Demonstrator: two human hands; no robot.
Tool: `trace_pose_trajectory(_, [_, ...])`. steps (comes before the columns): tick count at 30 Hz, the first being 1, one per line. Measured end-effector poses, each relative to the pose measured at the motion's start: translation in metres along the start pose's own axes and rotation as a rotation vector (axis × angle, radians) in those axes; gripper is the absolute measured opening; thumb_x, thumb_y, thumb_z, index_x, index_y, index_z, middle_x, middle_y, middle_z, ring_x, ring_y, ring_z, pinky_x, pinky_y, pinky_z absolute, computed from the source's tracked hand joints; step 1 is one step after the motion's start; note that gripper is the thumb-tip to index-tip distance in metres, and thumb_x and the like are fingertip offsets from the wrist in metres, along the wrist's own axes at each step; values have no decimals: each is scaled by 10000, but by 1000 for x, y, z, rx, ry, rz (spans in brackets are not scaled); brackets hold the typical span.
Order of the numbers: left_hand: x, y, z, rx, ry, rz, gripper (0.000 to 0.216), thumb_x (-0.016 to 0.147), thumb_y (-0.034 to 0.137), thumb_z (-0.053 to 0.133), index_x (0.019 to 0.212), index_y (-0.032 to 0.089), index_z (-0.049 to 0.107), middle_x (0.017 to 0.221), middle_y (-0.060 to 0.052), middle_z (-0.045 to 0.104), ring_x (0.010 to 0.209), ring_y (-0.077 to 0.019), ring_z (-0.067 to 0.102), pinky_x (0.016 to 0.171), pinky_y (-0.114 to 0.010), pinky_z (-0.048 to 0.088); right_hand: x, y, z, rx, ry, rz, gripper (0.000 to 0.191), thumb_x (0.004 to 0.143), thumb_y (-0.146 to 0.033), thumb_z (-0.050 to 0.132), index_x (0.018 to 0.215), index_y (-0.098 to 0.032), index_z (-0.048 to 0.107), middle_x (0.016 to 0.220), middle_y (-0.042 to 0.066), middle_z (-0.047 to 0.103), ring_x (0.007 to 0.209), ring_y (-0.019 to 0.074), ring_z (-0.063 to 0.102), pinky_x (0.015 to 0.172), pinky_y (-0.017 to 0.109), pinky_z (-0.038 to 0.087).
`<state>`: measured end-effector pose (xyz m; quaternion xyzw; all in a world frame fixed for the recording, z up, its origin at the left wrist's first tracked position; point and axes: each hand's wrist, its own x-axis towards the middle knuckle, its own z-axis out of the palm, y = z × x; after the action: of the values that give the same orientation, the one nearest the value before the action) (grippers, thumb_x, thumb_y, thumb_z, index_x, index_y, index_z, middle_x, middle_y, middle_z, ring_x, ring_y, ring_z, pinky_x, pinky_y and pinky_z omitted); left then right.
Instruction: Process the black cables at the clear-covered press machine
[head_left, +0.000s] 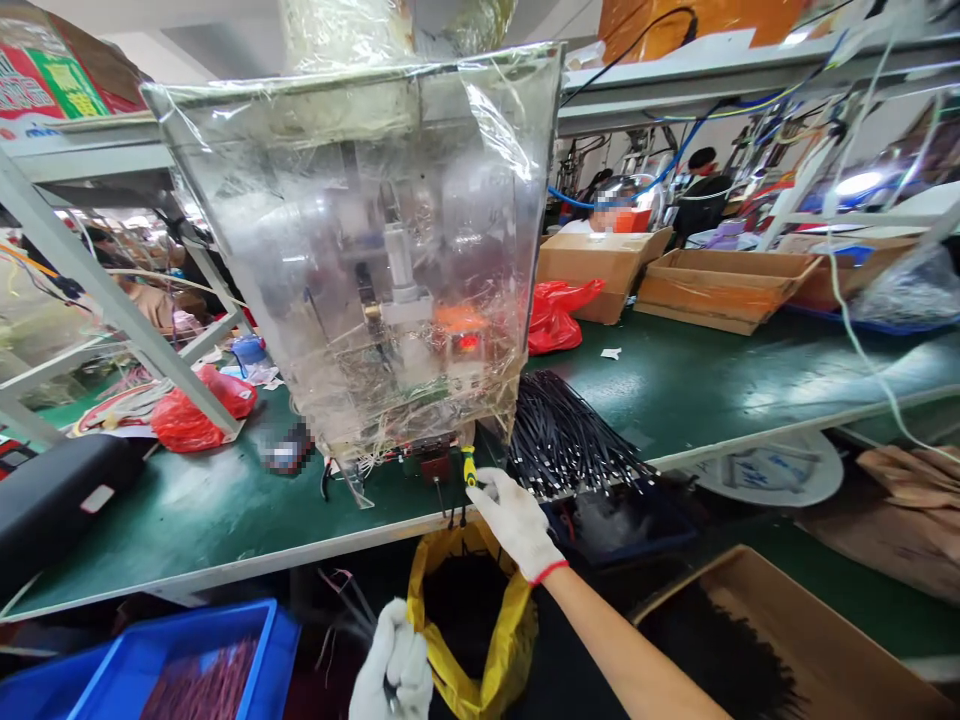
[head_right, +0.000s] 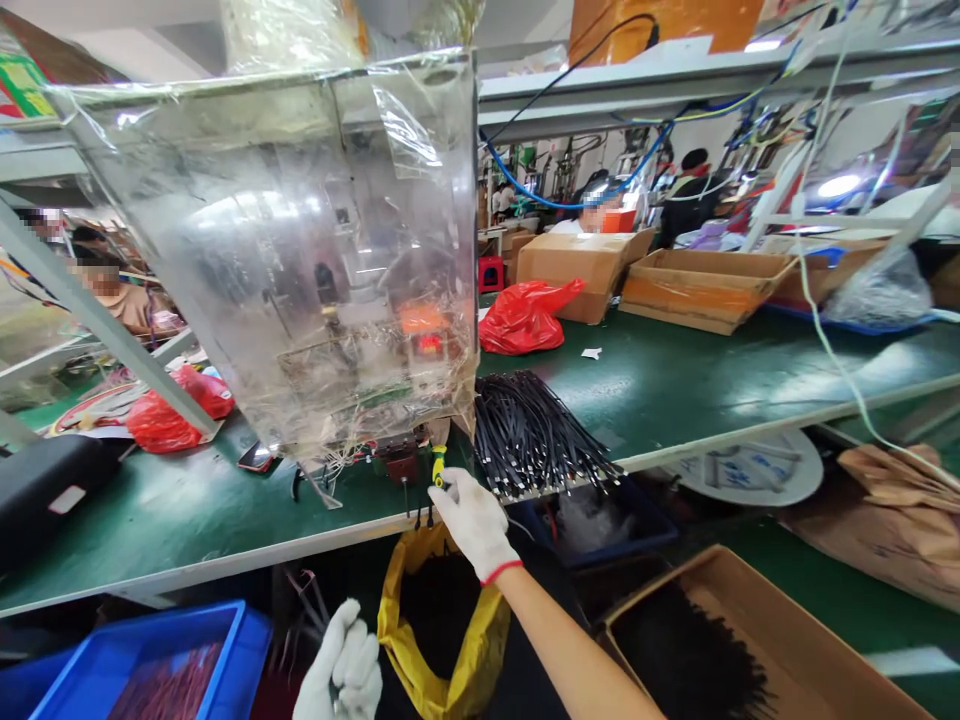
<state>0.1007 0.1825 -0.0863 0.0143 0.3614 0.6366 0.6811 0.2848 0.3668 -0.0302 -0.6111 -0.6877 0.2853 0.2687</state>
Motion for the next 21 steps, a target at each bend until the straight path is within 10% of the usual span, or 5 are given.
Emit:
trace_pose_trajectory(5, [28, 6, 51, 53, 28, 138, 431, 777, 322, 703, 1182, 241, 584, 591, 73, 433, 466, -14, 395, 406, -105, 303, 36, -34, -6, 297, -285, 50, 349, 806, -519, 540, 831, -178, 610, 541, -32, 499, 439, 89, 408, 452, 227, 283])
trace_pose_trajectory(10, [20, -3, 63, 410, 32, 233, 534, 820, 443, 615, 1311, 262, 511, 1174, -104, 621, 558, -32, 490, 494, -171, 408, 13, -21, -2, 612, -488, 123, 242, 773, -419, 574, 725, -188, 519, 467, -81, 410, 335, 47, 281, 331, 183, 188])
trace_pose_trajectory(17, [3, -38, 45, 794, 8, 52, 607, 792, 523, 574, 1247, 121, 554, 486, 25, 553, 378, -92, 433, 378, -199, 359, -44, -9, 26, 731, -507, 280, 242, 753, -417, 604, 742, -183, 544, 456, -93, 386, 330, 27, 261, 330, 167, 172])
trace_pose_trajectory(21, [-11, -39, 30, 914, 133, 37, 538, 753, 499, 607, 1142, 127, 595, 562, 10, 591, 438, -104, 472, 415, -211, 403, -48, -8, 43, 816, -496, 253, 335, 750, -491, 619, 796, -159, 637, 590, -32, 525, 440, 43, 421, 394, 160, 269])
